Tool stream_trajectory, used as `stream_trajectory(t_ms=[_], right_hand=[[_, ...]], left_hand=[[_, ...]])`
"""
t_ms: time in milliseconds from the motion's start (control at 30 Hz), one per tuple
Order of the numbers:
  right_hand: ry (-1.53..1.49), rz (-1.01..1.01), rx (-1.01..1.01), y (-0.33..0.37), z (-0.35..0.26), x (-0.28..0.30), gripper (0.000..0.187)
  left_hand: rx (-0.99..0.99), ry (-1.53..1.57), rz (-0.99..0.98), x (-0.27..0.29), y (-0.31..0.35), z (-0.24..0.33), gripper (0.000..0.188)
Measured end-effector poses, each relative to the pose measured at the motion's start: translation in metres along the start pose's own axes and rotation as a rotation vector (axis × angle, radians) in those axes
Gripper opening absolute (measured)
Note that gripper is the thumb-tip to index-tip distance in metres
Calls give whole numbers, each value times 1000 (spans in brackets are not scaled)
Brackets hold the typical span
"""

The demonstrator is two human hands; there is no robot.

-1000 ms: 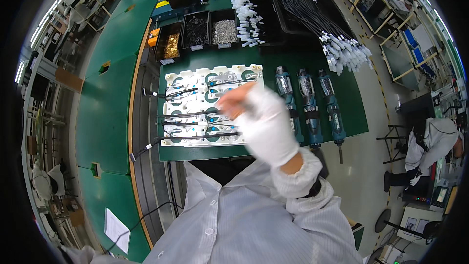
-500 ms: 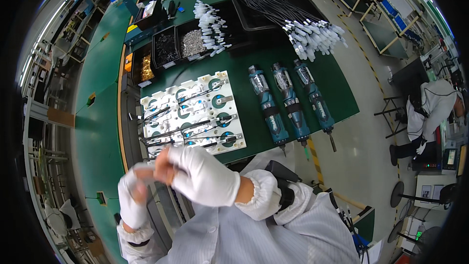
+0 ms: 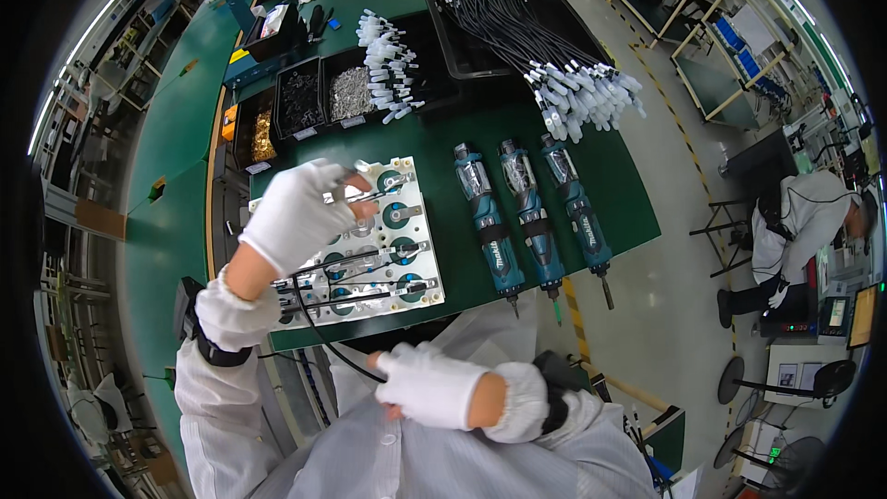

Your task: Assembling components of a battery pack and using an electric screwdriver to secure them.

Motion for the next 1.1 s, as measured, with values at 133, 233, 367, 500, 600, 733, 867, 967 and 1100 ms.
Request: stream_trajectory(t_ms=[133,233,367,500,600,733,867,967,1100], right_hand=[[-353,255,88,27,41,83,16],[-474,626,-320,31,76,114,5],[-360,901,-404,3,122,106,10],[-509,988,-385,-18,133,94,13],[-472,986,-381,-22,135,94,12],[-318,1027,-242,-25,134,99,13],[-289,1003,-229,-27,130,100,15],[-212,1009,-187,-27,132,100,22],[-143,985,-181,-26,132,104,24]], left_hand=[[11,-114,-5,-34,-19,-17,23],[17,-20,-44,-33,-21,-17,24],[-99,-78,-16,-32,-15,-14,21],[-49,-34,-7,-32,-12,-13,19],[12,53,10,-29,-9,-10,14],[-4,122,36,-32,-9,-16,15],[-9,160,47,-33,-9,-17,13],[-16,147,37,-34,-8,-19,11],[-8,169,21,-34,-9,-17,10]])
Point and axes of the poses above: each hand's wrist, its own y-axis away from the middle knuckle, its own x-axis out of the back of the hand, z = x × y, the point moved 2 cm from there along -y, towards the middle knuckle, and after that the axes turned 5 degrees about y, right-handed, at the moved point
